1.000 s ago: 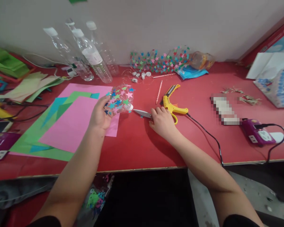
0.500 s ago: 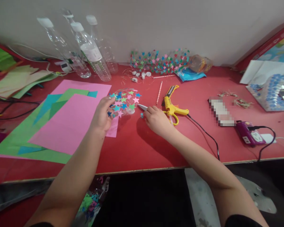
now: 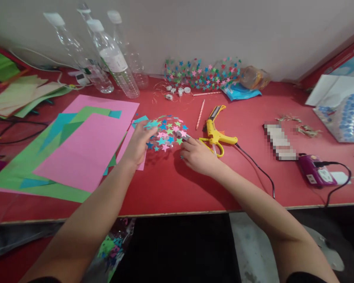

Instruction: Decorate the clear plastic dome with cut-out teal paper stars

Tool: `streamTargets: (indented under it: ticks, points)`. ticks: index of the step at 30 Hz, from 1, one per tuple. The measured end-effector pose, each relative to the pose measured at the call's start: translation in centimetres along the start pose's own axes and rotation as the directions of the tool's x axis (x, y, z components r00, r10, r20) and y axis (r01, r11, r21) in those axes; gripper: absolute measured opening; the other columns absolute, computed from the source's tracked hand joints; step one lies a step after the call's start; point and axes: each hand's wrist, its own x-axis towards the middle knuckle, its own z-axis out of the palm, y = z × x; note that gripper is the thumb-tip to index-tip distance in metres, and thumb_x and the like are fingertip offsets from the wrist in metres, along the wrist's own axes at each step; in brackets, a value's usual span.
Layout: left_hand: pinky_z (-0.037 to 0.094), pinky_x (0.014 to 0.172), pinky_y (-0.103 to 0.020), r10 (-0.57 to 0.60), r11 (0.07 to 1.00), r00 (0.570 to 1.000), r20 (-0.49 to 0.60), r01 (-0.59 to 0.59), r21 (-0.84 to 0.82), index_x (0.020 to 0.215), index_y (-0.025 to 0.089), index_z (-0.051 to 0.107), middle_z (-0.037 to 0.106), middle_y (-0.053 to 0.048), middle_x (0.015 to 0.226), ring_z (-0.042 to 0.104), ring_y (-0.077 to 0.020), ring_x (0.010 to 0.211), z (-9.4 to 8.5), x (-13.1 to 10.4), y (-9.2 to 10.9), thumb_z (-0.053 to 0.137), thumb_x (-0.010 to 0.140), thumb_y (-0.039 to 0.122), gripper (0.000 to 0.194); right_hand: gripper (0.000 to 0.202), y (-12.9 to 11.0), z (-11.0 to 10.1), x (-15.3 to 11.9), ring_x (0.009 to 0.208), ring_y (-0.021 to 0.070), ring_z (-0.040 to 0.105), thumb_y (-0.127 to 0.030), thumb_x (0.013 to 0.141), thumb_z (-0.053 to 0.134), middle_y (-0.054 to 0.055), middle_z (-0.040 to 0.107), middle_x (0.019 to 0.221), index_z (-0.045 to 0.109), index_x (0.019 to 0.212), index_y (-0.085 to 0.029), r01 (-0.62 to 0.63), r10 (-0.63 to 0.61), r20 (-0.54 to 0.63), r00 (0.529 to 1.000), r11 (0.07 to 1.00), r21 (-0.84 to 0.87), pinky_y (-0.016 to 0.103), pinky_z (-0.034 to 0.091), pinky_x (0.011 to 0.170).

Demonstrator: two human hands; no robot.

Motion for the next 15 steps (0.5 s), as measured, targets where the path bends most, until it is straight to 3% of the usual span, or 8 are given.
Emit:
streamTargets:
  ticks: [11, 15]
  points:
    - [0.052, 0.063, -0.026, 0.101, 0.984, 0.994, 0.046, -0.106, 0.145, 0.11, 0.024, 0.054, 0.058, -0.003, 0.093, 0.063, -0.0171, 0.078, -0.3, -0.1, 0.8, 0.077, 0.07, 0.054, 0.055, 0.024, 0.0, -0.6, -1.5, 0.092, 0.0253, 0.052, -0.024, 0.098, 0.048, 0.012, 0.067, 0.096, 0.071, 0.099, -0.016, -0.015, 0.024, -0.052, 0.998, 0.984, 0.175, 0.042, 0.045, 0.085]
    - [0.051, 0.063, -0.027, 0.113, 0.972, 0.993, 0.039, -0.118, 0.203, 0.109, 0.024, 0.055, 0.059, -0.004, 0.1, 0.062, -0.0155, 0.075, -0.4, -0.3, 0.9, 0.078, 0.067, 0.059, 0.06, 0.022, 0.0, -0.6, -1.6, 0.092, 0.0249, 0.05, -0.024, 0.097, 0.049, 0.012, 0.066, 0.094, 0.07, 0.094, -0.016, -0.017, 0.024, -0.047, 0.999, 0.991, 0.134, 0.041, 0.044, 0.085]
